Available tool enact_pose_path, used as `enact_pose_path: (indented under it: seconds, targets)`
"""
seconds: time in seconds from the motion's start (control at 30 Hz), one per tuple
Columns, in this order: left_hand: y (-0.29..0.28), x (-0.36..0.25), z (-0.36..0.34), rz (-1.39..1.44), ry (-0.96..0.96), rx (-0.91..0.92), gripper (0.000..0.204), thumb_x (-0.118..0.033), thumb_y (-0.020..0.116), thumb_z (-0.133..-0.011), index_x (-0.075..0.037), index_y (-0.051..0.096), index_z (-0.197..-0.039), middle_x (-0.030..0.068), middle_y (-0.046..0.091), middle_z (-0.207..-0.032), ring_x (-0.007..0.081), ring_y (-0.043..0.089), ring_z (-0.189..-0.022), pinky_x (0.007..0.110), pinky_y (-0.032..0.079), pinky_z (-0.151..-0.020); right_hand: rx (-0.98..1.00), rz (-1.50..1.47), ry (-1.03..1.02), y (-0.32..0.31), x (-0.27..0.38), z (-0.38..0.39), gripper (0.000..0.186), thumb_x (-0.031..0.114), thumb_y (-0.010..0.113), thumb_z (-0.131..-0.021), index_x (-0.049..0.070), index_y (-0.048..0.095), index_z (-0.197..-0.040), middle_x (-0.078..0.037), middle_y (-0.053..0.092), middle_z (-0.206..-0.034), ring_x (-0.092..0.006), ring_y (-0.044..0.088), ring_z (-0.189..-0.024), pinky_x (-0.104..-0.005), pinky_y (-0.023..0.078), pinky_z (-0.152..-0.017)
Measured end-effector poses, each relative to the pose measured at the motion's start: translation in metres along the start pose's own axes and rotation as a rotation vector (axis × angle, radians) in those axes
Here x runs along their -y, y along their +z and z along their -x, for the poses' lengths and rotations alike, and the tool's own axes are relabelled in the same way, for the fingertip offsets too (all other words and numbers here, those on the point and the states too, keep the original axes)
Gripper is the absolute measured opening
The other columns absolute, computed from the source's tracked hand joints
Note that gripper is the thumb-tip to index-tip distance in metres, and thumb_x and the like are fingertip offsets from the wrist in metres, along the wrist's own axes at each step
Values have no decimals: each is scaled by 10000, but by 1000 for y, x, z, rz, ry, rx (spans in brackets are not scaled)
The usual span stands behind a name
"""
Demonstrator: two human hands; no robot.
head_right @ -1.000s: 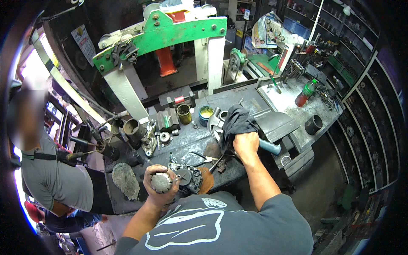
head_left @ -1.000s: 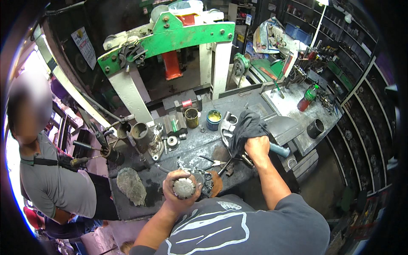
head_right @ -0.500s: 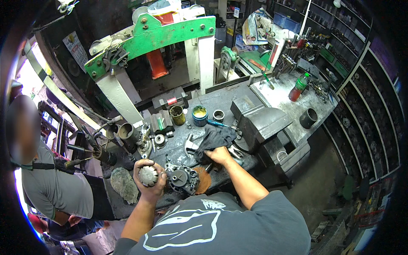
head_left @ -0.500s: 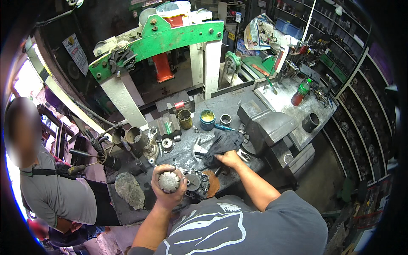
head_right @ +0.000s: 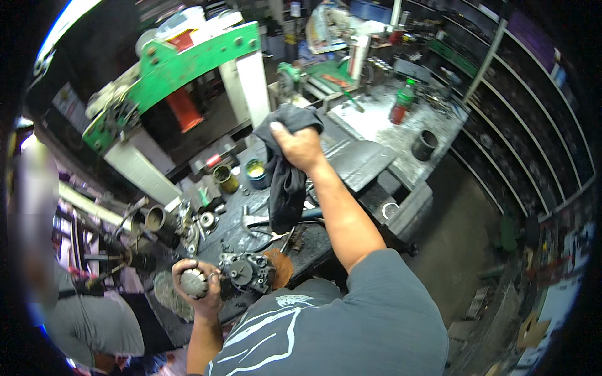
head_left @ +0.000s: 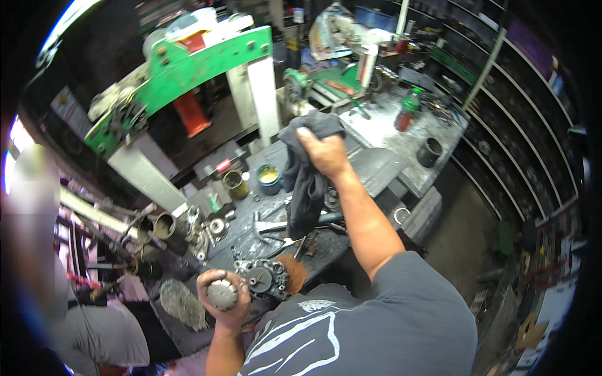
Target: The person disassembles a mechanical component on a workbench using pliers and a hammer. They remove a small part, inspect the assembly, and then reassemble the component by hand, tapping it into place with a hammer.
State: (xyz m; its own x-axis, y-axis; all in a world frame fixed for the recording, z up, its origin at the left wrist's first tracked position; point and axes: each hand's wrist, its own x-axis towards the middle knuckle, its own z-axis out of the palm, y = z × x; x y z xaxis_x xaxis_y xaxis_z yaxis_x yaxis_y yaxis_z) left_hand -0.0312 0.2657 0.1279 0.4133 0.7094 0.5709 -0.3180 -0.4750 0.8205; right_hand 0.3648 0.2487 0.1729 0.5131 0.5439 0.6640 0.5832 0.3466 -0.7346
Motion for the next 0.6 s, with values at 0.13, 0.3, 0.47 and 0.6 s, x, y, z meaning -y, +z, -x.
enact_pose_path:
  seconds: [0.13,0.3,0.47,0.6]
  targets:
    - [2,-2,-2,-29,21,19,479,-16,759,-862,-57,480,-1249,53,610,-821,137,611,-730,308,559,-736,603,888,627,-3,-33,-9,537,459,806,-929,-9,777,-1190,-282,748,-1273,-411,717,-1202,-470,536,-1069]
    - [0,2,0,-3,14,-3,444,-48,739,-895,-64,465,-1243,53,589,-812,140,603,-689,301,565,-659,836,899,495,47,-41,102,444,407,818,-903,-29,818,-984,-264,789,-1022,-411,784,-962,-489,624,-884]
    - [2,5,-3,1,17,6,455,-66,747,-908,-61,466,-1266,49,587,-806,138,595,-677,302,562,-650,1048,938,262,110,-90,200,370,234,670,-962,8,723,-1250,-213,737,-1229,-370,706,-1172,-520,586,-961]
    - [6,-4,-9,96,-48,-44,473,-44,752,-893,-66,460,-1264,51,621,-848,133,617,-726,303,562,-726,875,993,109,114,-138,217,263,221,571,-1005,61,744,-1120,-150,756,-1130,-327,711,-1083,-532,561,-911]
